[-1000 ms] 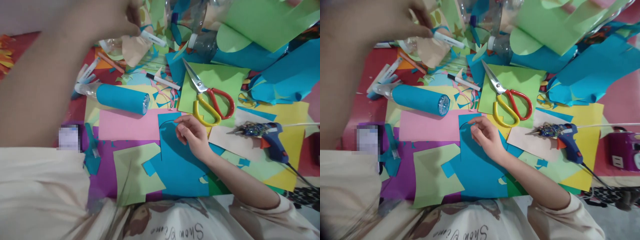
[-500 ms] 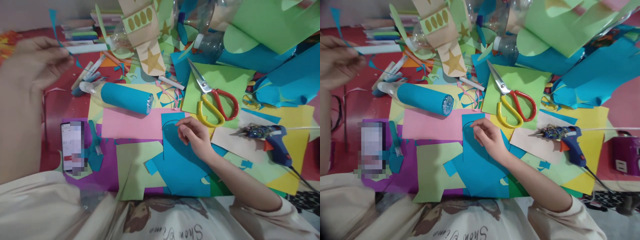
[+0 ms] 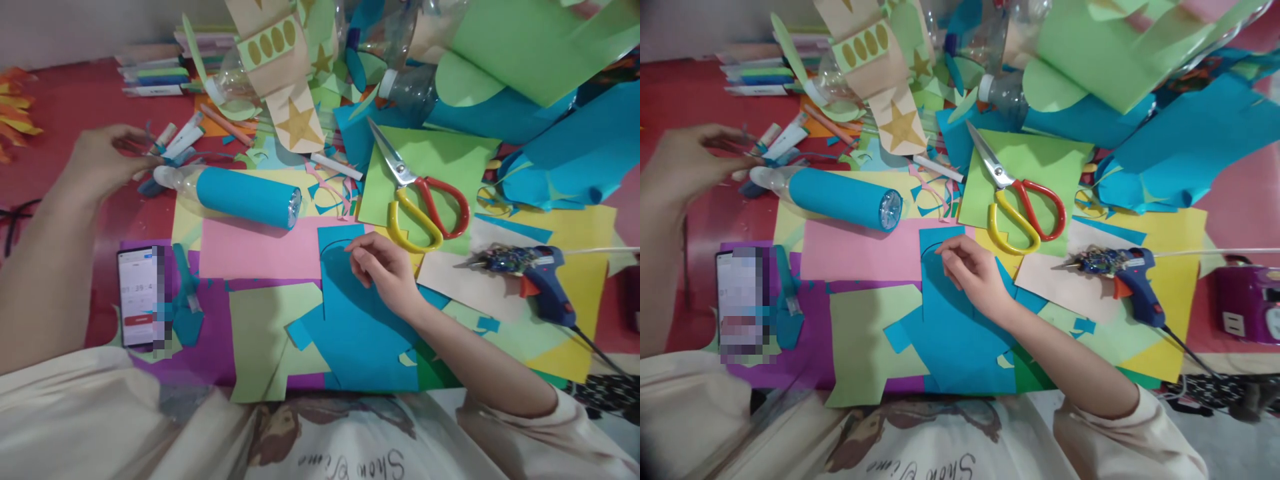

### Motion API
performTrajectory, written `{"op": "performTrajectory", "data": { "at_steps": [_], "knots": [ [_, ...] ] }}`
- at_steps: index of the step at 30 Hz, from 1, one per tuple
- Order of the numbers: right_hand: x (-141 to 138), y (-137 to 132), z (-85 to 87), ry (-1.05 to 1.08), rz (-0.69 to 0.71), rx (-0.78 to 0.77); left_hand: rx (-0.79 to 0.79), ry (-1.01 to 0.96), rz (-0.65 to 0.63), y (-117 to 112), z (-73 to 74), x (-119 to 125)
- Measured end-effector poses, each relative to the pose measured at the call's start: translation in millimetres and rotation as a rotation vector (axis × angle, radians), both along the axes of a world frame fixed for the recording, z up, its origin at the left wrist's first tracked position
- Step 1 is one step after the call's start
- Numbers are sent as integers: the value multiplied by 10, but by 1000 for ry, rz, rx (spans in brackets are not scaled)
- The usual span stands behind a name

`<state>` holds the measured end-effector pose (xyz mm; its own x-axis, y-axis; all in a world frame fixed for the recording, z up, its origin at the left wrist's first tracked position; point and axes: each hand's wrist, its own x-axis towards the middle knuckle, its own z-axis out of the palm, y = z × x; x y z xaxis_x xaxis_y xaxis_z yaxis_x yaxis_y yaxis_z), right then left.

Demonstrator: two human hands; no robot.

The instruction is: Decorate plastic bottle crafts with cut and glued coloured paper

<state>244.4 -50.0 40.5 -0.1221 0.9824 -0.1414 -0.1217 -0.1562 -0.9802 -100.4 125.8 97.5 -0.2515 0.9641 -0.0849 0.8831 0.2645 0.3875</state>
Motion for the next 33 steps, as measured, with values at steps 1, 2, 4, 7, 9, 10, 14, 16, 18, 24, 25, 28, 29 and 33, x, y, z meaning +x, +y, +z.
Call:
{"op": "performTrajectory", "data": {
  "at_steps": [1,2,4,7,9,10,14,16,18,24,25,28,29,33],
  "knots": [
    [3,3,2,-5,-2,0,29,40,-37,-9,13,16],
    [5,7,5,-10,-5,-1,74,67,-90,-22,15,45],
    [9,15,12,-17,-9,3,116,66,-296,-64,-18,138],
    [9,26,27,-18,-12,12,-66,60,-757,-159,-130,326],
    [8,29,33,-32,-8,14,-44,160,-909,-218,-185,455],
    [7,29,34,-43,-4,16,-57,199,-923,-236,-188,518],
    [7,19,19,-76,5,36,-97,290,-830,-208,-18,802],
    [6,13,8,-79,9,43,-34,323,-789,-132,99,992],
    [6,10,-1,-87,16,51,22,338,-828,-22,165,1217],
    [7,15,0,-99,27,73,-2,464,-718,232,126,1856],
    [5,14,1,-101,29,72,-54,433,-696,208,141,1923],
    [-3,-1,-4,-136,46,68,-33,352,-724,-5,270,2049],
    [-3,-7,-8,-157,51,73,-11,363,-764,-106,327,2070],
    [45,7,-28,-371,100,225,-38,362,-837,-492,463,2056]
  ]
}}
